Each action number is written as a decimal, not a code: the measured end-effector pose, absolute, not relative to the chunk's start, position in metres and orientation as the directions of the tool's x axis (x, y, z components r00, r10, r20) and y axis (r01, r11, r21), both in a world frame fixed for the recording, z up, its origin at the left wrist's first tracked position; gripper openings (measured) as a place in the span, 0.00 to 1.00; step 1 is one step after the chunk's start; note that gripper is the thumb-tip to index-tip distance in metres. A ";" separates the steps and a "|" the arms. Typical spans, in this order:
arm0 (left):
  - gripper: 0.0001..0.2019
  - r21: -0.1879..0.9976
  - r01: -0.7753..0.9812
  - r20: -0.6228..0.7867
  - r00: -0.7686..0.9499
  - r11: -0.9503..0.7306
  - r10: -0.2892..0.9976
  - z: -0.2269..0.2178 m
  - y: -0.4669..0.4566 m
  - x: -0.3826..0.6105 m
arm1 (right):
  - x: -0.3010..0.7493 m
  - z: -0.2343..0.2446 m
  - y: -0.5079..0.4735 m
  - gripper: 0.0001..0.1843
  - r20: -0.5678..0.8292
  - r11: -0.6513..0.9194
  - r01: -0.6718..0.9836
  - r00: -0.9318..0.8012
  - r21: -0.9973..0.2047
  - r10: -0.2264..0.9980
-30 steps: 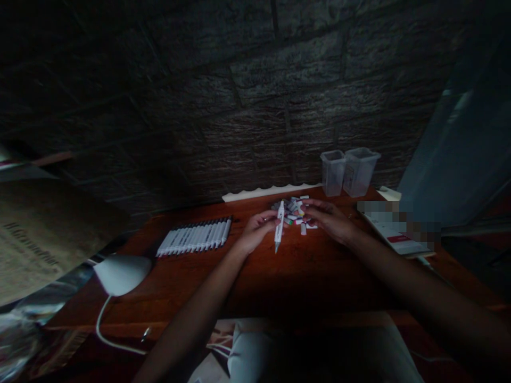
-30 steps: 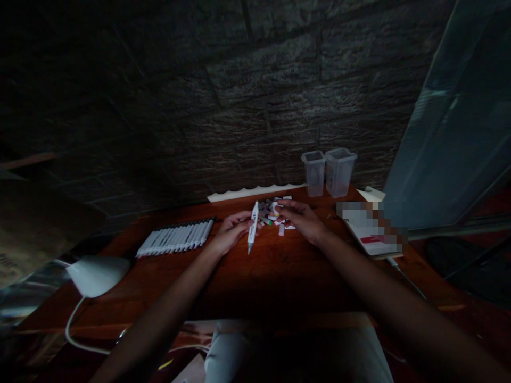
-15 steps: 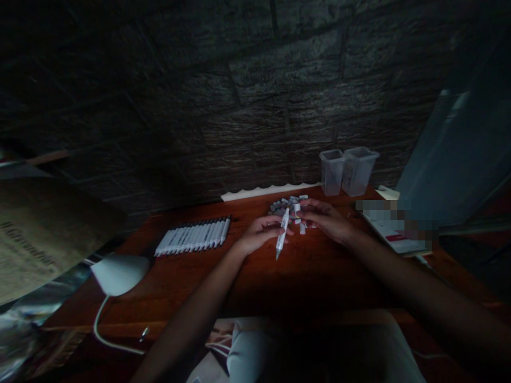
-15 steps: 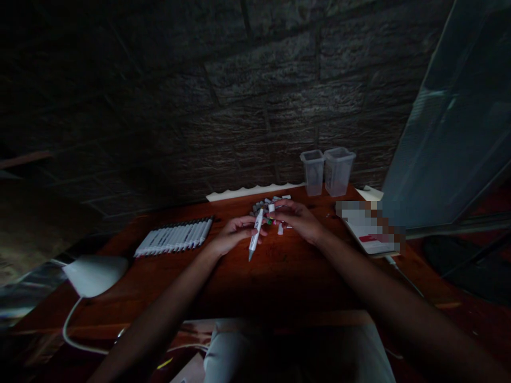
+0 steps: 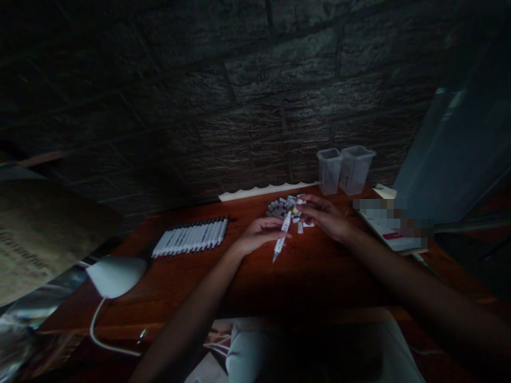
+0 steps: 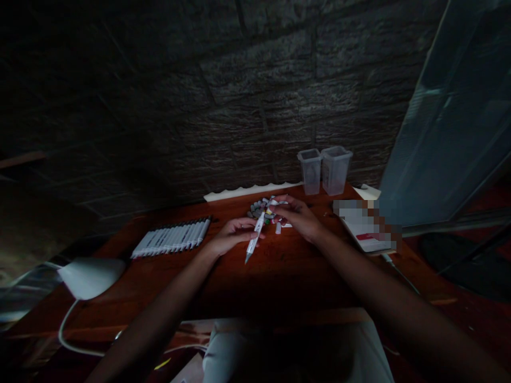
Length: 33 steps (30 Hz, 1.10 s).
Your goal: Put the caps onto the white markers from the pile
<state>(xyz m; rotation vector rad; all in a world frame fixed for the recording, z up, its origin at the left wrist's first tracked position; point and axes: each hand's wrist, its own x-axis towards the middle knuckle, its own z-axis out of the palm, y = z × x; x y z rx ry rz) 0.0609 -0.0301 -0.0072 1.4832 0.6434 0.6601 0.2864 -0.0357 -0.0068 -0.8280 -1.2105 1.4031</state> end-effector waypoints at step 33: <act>0.17 1.000 -0.021 0.020 0.617 -0.008 0.787 -0.005 -0.031 0.062 | 0.285 -0.003 -0.037 0.15 0.139 0.059 -0.375 -0.191 -0.925 0.972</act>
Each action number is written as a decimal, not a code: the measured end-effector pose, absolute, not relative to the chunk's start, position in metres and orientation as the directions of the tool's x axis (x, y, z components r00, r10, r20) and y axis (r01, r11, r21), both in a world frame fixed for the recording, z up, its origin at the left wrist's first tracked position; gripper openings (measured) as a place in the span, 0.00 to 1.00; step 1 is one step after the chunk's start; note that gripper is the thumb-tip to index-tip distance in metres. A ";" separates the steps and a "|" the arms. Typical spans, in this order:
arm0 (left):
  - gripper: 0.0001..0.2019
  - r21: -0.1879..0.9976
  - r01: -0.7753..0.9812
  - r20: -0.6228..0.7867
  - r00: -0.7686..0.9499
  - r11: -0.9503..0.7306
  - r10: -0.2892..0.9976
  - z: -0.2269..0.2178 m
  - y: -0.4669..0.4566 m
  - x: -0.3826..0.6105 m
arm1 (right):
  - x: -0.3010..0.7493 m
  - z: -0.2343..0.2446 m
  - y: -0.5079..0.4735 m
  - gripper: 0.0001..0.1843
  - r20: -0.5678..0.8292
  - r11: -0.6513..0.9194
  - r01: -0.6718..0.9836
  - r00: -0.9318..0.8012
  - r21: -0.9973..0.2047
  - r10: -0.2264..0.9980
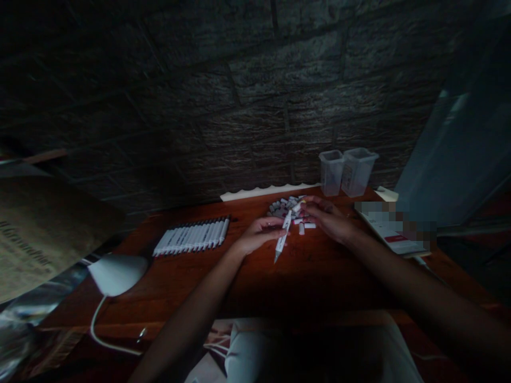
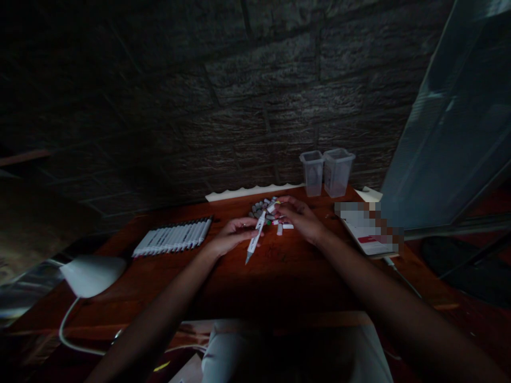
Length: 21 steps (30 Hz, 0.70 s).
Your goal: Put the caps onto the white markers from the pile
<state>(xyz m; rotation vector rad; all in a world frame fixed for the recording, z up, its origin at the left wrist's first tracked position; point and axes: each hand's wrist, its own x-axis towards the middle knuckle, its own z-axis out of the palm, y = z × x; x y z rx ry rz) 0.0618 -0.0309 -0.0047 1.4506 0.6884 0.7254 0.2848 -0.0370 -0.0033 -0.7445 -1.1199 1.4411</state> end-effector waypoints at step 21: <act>0.18 1.000 0.001 0.018 0.610 -0.024 0.792 0.001 -0.035 0.062 | 0.288 0.003 -0.039 0.15 0.169 0.147 -0.211 -0.091 -0.966 0.981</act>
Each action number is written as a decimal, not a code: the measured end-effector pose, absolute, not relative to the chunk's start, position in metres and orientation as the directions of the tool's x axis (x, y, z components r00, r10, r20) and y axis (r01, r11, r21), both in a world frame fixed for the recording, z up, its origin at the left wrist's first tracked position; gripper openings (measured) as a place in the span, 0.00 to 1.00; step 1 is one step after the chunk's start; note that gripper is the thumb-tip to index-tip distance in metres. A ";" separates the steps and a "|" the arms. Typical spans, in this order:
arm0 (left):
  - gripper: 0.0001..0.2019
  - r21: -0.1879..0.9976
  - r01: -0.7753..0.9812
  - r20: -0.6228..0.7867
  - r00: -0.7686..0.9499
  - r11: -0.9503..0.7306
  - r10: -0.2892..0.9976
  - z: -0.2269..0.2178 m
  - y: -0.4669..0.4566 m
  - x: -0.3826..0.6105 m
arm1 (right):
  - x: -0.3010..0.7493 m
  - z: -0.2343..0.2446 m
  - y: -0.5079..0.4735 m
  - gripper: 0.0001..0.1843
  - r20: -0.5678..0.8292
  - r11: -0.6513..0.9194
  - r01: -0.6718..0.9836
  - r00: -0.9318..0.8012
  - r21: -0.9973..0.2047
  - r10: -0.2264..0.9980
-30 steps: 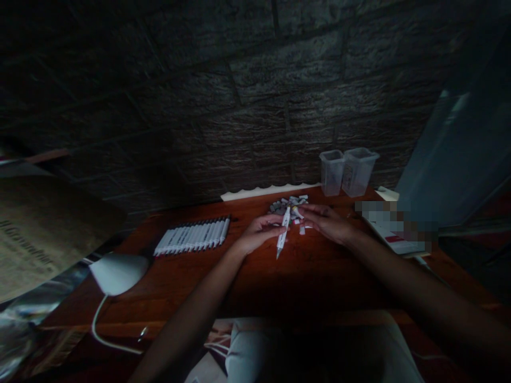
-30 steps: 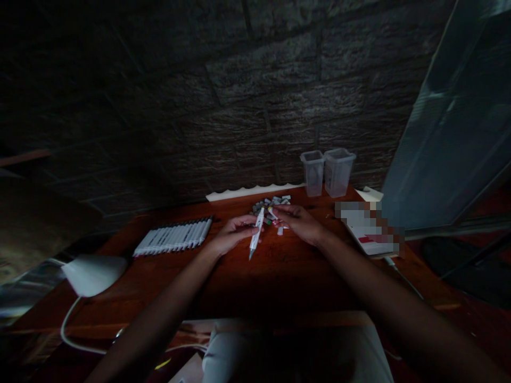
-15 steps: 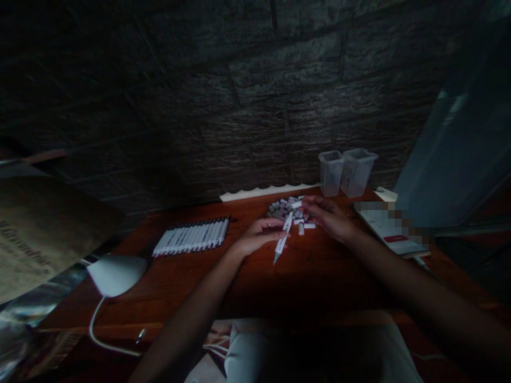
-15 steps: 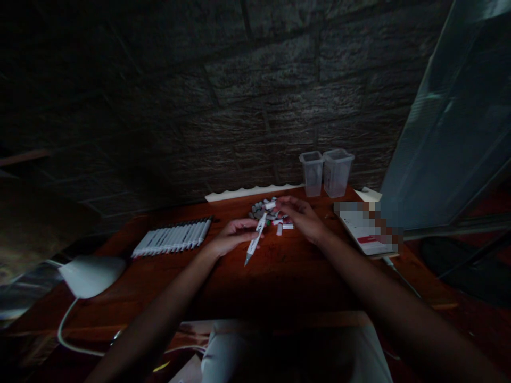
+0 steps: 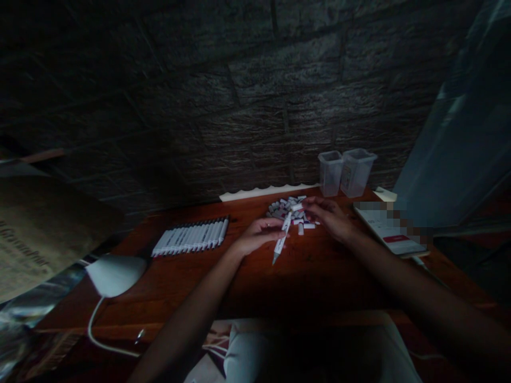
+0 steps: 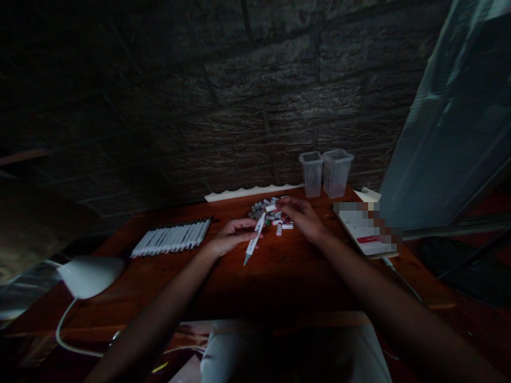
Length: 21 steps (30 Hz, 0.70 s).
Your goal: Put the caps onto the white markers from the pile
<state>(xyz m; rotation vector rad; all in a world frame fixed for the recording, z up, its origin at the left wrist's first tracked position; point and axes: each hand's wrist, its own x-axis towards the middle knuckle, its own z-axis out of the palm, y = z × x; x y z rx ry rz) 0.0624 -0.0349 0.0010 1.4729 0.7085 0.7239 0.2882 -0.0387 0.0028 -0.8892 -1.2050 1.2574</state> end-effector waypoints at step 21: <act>0.18 0.998 0.021 -0.055 0.692 0.056 0.720 -0.001 -0.034 0.059 | 0.288 0.005 -0.047 0.12 0.290 0.282 -0.069 -0.243 -0.957 0.926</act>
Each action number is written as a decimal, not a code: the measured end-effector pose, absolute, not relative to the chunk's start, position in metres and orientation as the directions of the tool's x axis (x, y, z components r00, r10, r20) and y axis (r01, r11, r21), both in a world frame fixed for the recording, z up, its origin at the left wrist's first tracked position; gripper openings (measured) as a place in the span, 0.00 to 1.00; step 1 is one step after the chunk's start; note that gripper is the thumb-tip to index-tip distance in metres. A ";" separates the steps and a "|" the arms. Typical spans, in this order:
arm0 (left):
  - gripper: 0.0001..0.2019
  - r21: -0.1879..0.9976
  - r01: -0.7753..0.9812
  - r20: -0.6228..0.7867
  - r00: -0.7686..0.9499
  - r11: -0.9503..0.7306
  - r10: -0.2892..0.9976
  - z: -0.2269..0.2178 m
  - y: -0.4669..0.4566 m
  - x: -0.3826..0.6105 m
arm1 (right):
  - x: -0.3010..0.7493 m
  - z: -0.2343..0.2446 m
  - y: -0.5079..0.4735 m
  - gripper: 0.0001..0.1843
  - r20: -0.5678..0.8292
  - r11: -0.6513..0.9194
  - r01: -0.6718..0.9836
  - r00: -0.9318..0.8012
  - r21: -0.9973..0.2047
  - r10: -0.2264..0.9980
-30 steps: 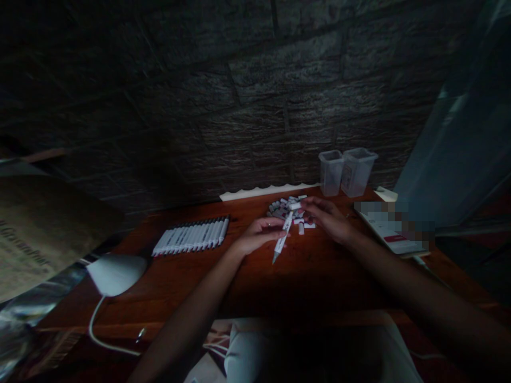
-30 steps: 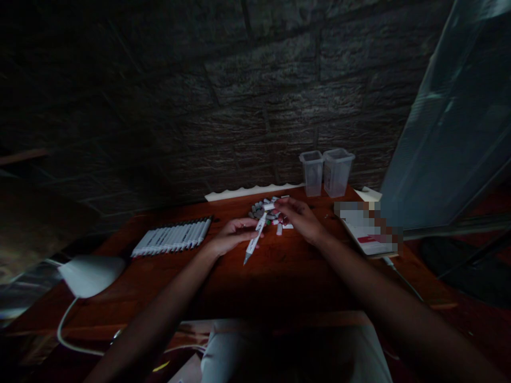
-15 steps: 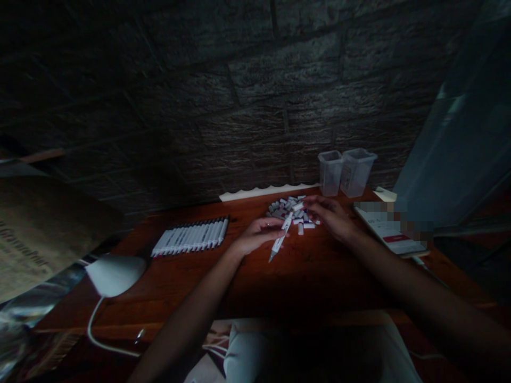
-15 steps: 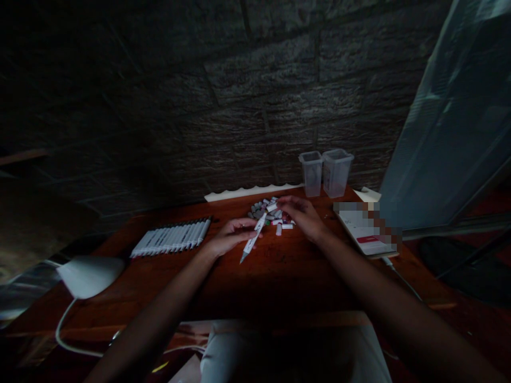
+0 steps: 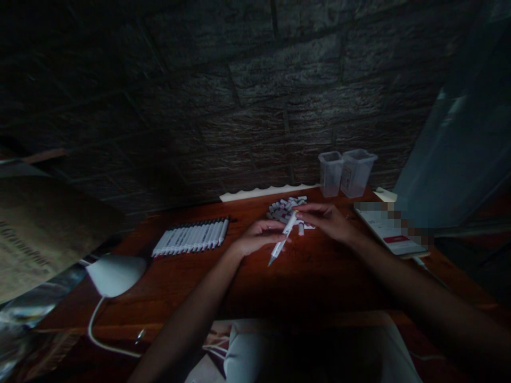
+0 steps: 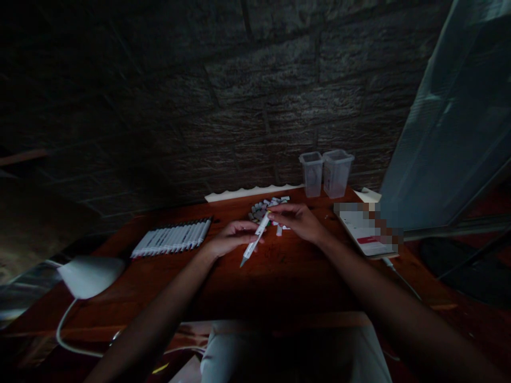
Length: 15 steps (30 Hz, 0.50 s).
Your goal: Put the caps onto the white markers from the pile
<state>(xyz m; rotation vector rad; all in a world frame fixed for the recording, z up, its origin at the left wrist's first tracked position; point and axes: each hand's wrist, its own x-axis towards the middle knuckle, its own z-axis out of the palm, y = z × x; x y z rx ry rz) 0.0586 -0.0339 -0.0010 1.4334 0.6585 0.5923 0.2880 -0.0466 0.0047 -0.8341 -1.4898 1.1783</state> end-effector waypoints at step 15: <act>0.18 0.989 -0.054 -0.051 0.744 0.135 0.667 0.000 -0.037 0.059 | 0.285 0.008 -0.051 0.08 0.356 0.348 -0.074 -0.214 -0.935 0.910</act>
